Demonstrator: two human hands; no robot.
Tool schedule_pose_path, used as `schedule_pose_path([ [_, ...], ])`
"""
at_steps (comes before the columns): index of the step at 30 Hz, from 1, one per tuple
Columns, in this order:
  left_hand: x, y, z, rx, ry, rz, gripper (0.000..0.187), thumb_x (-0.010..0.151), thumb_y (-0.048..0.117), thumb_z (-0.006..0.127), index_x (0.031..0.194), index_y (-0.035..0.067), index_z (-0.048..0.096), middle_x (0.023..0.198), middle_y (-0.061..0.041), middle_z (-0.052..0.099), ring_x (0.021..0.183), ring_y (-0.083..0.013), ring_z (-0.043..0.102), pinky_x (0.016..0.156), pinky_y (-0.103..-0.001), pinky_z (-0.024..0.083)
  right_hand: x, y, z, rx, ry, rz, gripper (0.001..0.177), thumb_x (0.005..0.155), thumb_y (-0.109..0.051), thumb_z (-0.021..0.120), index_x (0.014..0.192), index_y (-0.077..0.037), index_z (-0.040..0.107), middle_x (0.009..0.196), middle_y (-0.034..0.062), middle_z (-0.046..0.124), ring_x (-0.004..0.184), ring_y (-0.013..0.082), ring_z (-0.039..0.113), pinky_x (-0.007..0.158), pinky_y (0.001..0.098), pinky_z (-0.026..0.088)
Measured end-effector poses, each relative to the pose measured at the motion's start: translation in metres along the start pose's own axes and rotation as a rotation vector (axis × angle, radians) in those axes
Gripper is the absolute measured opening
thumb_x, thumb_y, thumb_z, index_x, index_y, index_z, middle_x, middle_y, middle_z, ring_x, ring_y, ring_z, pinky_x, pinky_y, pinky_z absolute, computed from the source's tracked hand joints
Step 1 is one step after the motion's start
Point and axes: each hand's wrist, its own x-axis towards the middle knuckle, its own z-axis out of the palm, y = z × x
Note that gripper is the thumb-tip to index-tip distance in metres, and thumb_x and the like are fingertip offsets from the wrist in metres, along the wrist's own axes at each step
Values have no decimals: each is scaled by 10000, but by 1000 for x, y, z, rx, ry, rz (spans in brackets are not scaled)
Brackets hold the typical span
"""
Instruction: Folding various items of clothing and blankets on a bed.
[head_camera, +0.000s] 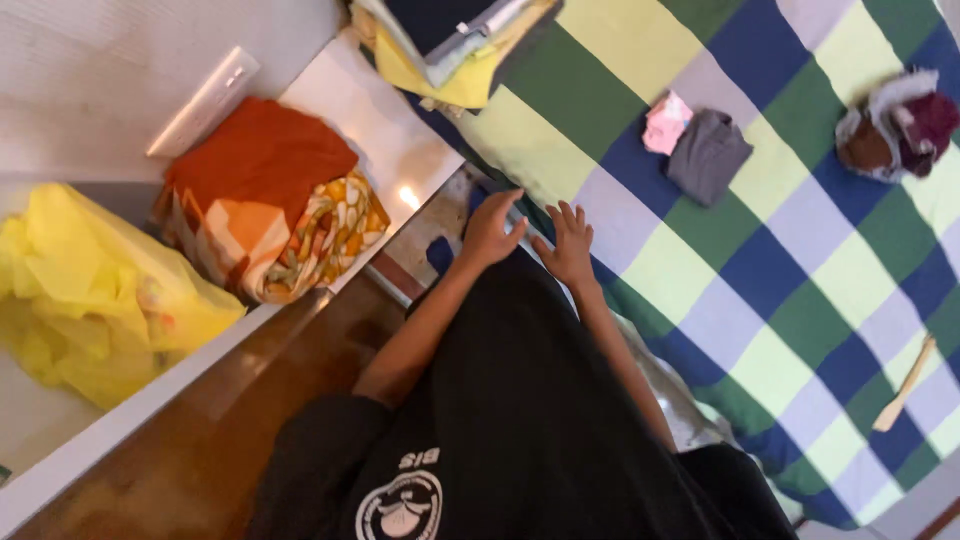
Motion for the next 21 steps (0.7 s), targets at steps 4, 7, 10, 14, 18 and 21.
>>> schedule_pose_path([
  [4,-15,31,20,-32,-99,74,504,876,198,739,1328,9,619,1305,-207,668,1233,-382,622,1077,-450,491,-47,7,-23,66,45,123,742,858,-437,753,1482,-130,497,1579,193,408,1469,517,301,1058,743,300],
  [7,-23,58,42,-31,-190,148,516,866,195,747,1326,5,611,1306,-206,659,1240,-389,605,1084,-462,475,-69,21,-36,164,187,136,706,889,-446,746,1476,-134,508,1579,196,425,1461,523,329,1086,705,346],
  [10,-23,80,63,-20,-255,228,531,857,200,750,1324,-2,597,1315,-204,643,1261,-395,585,1102,-471,456,-84,32,-52,224,278,128,686,920,-418,726,1495,-119,503,1592,199,420,1481,517,322,1119,712,323],
  [14,-28,99,111,8,-328,267,550,863,203,744,1346,-6,585,1364,-214,621,1302,-403,557,1122,-474,438,-118,63,-79,153,235,257,689,884,-398,746,1464,-105,516,1588,192,414,1490,490,291,1089,764,230],
  [18,-31,133,171,51,-384,306,559,865,208,741,1360,0,585,1382,-212,617,1306,-401,555,1128,-477,430,-159,122,-97,164,259,313,720,849,-395,758,1470,-123,515,1587,182,399,1496,469,265,1104,755,214],
  [21,-48,151,217,56,-458,309,574,857,202,738,1364,-10,575,1377,-218,610,1304,-409,548,1118,-483,427,-193,162,-94,168,251,361,703,864,-403,756,1463,-129,509,1584,167,410,1498,467,277,1112,740,234],
])
